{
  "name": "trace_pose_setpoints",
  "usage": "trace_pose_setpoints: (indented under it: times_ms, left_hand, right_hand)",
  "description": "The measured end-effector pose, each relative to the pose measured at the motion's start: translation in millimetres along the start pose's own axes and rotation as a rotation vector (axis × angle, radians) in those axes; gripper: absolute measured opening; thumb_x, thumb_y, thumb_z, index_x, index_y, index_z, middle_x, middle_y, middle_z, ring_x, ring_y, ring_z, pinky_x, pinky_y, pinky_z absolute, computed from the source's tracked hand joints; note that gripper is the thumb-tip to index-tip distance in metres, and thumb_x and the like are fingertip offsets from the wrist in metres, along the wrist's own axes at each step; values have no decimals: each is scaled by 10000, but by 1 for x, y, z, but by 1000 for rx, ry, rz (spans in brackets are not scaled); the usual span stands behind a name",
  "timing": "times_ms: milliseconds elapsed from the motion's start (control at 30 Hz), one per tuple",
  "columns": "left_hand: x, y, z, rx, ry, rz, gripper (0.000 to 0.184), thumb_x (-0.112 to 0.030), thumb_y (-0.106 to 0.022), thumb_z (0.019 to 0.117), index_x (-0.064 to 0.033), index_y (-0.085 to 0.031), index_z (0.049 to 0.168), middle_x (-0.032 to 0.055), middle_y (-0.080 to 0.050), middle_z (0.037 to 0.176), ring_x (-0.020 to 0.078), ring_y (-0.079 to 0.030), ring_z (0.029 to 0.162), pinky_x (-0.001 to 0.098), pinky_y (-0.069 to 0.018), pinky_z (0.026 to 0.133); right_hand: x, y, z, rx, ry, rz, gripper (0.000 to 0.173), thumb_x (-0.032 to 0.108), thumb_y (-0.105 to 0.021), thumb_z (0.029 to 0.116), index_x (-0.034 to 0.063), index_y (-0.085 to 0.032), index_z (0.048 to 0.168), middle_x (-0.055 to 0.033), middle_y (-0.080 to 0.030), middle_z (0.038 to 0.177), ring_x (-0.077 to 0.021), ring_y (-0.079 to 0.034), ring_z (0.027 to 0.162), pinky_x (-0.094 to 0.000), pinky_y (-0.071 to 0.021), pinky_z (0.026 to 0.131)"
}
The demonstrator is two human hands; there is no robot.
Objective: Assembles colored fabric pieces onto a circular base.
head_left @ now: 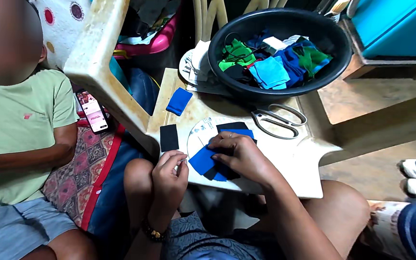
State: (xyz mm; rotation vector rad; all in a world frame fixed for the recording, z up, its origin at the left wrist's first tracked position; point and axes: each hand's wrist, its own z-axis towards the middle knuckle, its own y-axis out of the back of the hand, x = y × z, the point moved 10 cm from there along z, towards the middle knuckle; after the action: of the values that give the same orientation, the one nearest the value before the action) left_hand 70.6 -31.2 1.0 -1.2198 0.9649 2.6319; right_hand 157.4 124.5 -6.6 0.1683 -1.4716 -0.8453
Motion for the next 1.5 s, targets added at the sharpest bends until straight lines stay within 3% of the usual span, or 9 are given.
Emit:
trace_pose_setpoints:
  times_ms: [500,567,667,800,1133,1267,1367,1500]
  left_hand:
    - [4,2,-1,-56,-2,-20,158,3,-608,846,37,-754,895,132,-708,943,-6,-583,724,97,-439,590]
    - [-1,0,-2,-60,-56,3,159,-11,-614,852,28,-762,897,135,-712,951,25,-607,758,113,-468,634]
    - [-19,-8,-5,6,-238,45,146,-67,-658,877,-6,-783,921,131,-741,960,151,-675,872,230,-533,782]
    - [-29,-28,-9,185,-349,49,183,-88,-631,932,-26,-791,996,108,-747,1028,222,-671,997,290,-513,918]
    - [-26,-38,-10,246,-361,82,225,-111,-609,956,-29,-793,1055,123,-745,1094,258,-663,1019,323,-499,936]
    - [-24,-37,-9,244,-363,85,233,-125,-607,955,-25,-792,1056,121,-745,1101,258,-666,1021,325,-499,939]
    - [-24,-38,-9,247,-367,85,232,-132,-614,951,-23,-793,1049,122,-746,1099,258,-669,1015,335,-503,933]
    - [-24,-37,-9,235,-370,80,225,-133,-624,939,-19,-795,1032,124,-745,1094,256,-670,1009,329,-509,933]
  right_hand:
    - [-1,1,0,-12,-3,15,121,-19,-735,855,1,-773,968,-105,-695,1003,-142,-663,894,-284,-560,799]
    - [-1,1,0,-13,-7,14,122,-20,-737,854,3,-773,968,-103,-693,1003,-143,-661,893,-286,-556,801]
    - [-1,1,0,-11,-13,8,120,-16,-738,855,9,-772,967,-92,-690,996,-129,-658,885,-271,-556,791]
    - [-1,1,0,-7,-15,5,121,-18,-733,857,7,-773,968,-97,-687,999,-130,-656,881,-267,-554,785]
    - [0,1,0,-27,-2,-16,136,-23,-730,859,-7,-769,988,-110,-685,997,-144,-657,857,-274,-558,770]
    - [13,17,-7,-204,88,-160,173,-82,-701,824,-44,-764,981,-175,-681,980,-213,-657,779,-336,-566,706]
    - [22,27,-14,-298,136,-184,143,-64,-681,828,-34,-762,942,-160,-681,968,-194,-661,780,-310,-572,708]
    - [29,2,-13,-140,187,-76,156,-49,-643,843,-22,-766,936,-154,-710,960,-197,-687,815,-300,-573,767]
